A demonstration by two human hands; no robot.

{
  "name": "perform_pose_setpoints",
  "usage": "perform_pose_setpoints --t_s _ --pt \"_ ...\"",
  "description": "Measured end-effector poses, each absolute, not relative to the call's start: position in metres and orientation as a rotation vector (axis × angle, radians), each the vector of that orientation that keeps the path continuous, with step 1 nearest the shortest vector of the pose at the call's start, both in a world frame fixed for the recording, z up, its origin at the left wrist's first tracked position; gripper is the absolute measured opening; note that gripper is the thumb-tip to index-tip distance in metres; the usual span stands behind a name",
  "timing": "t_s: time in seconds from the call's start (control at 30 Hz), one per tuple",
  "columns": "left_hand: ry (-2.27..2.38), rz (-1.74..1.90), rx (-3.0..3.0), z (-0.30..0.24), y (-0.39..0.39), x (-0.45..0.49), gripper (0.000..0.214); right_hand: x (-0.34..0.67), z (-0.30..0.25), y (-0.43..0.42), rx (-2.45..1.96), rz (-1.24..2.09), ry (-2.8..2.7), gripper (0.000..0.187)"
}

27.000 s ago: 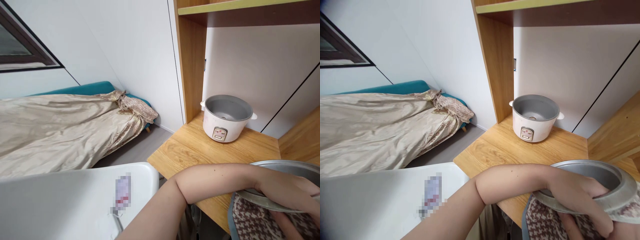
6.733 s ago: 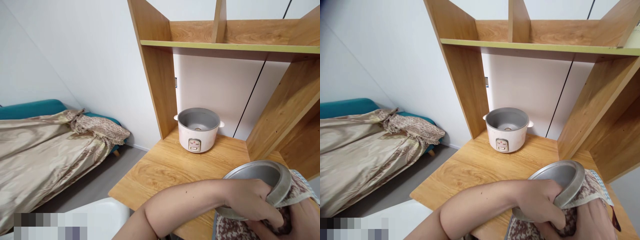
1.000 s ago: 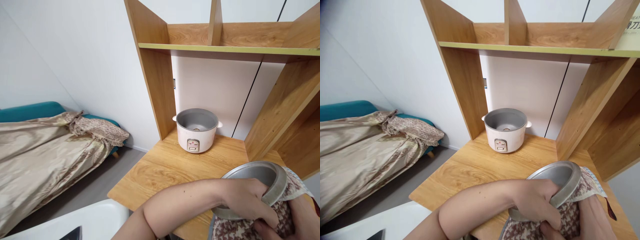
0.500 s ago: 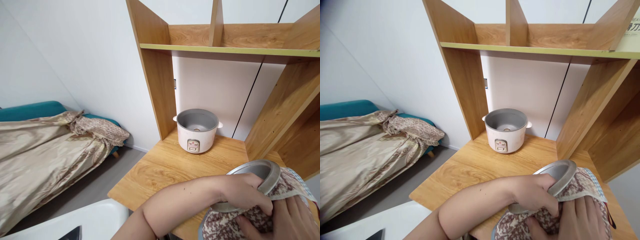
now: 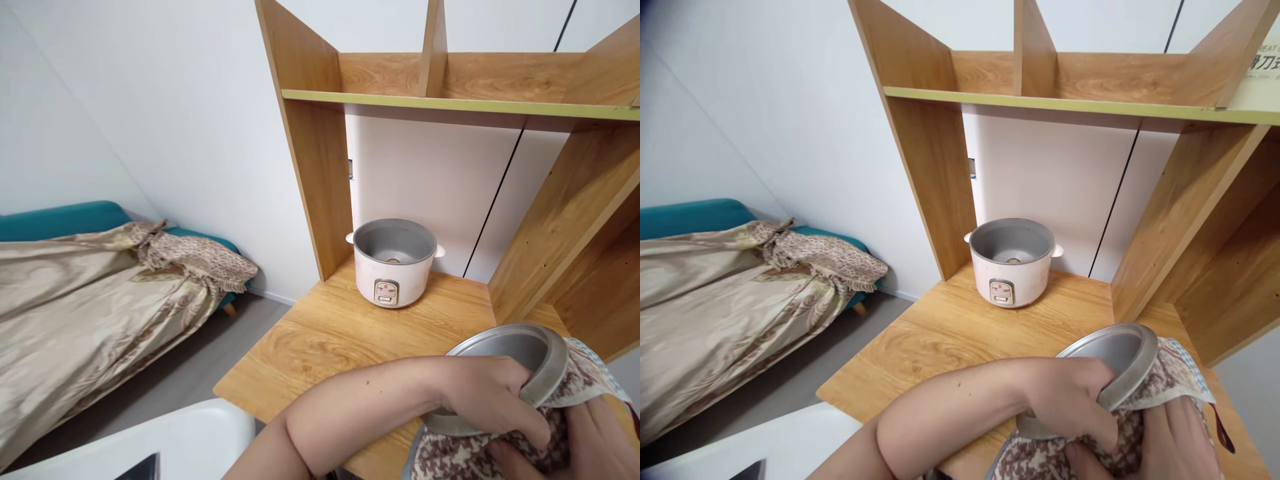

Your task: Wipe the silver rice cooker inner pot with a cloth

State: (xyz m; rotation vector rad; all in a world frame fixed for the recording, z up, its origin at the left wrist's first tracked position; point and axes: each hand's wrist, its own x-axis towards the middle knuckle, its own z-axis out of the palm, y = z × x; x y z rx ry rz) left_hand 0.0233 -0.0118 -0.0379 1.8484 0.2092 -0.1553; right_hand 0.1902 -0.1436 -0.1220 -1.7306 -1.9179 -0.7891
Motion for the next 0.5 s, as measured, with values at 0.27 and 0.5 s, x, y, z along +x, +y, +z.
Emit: perform_pose_setpoints --t_s 0.27,0.5 --pt "0.261 -0.201 1.913 -0.032 -0.016 0.024 0.013 0.178 -0.102 -0.144 -1.678 -0.607 -1.879 0.080" --pt "0.257 -0.088 1.888 -0.031 -0.014 0.020 0.015 0.186 -0.128 -0.142 -1.762 -0.994 -1.895 0.065"
